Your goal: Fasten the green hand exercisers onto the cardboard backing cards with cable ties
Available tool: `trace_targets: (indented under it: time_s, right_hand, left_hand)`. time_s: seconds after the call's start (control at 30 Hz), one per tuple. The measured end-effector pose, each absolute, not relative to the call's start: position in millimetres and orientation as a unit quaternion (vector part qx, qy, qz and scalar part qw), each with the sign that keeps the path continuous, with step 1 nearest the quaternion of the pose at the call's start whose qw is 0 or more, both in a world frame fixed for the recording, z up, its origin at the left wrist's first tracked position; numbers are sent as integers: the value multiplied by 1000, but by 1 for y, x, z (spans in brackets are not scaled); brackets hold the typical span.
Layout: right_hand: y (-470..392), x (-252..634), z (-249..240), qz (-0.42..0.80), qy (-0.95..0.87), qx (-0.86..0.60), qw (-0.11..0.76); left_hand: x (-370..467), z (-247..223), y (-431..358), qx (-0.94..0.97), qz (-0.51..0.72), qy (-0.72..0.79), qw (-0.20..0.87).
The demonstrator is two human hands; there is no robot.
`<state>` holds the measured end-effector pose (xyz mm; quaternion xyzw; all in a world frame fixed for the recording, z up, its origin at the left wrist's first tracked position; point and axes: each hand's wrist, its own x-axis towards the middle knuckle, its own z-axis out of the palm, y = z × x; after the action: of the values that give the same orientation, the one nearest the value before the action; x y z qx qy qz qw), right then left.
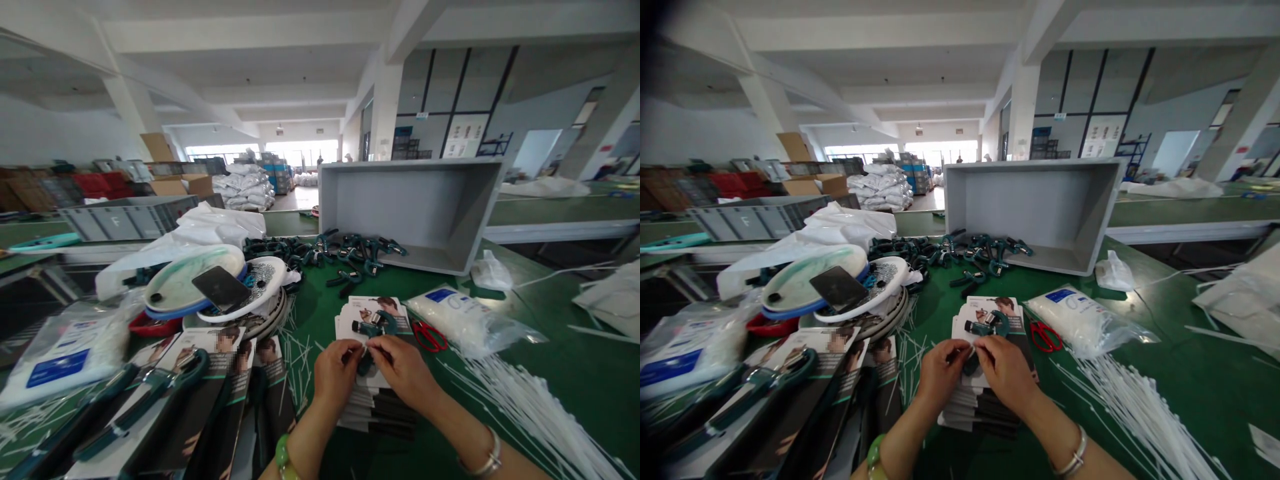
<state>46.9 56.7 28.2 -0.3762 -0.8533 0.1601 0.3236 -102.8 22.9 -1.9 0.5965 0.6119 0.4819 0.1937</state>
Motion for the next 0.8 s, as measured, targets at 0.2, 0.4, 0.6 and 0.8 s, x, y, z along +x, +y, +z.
trace_targets:
  time_s: [0.2,0.4,0.6,0.8]
  right_hand:
    - [55,45,31,150,-861,-371,315]
    - [58,44,36,148,-873,-374,275]
    - [64,47,39,202,-854,-387,282]
    - [66,44,39,149,-878,-354,284]
  left_hand:
    - [-102,-1,22,592,484,611,206]
    - [-104,-2,21,548,527,571,311]
    - [-104,0,25,557,507,566,336]
    - [-103,2,26,574,482,581,318]
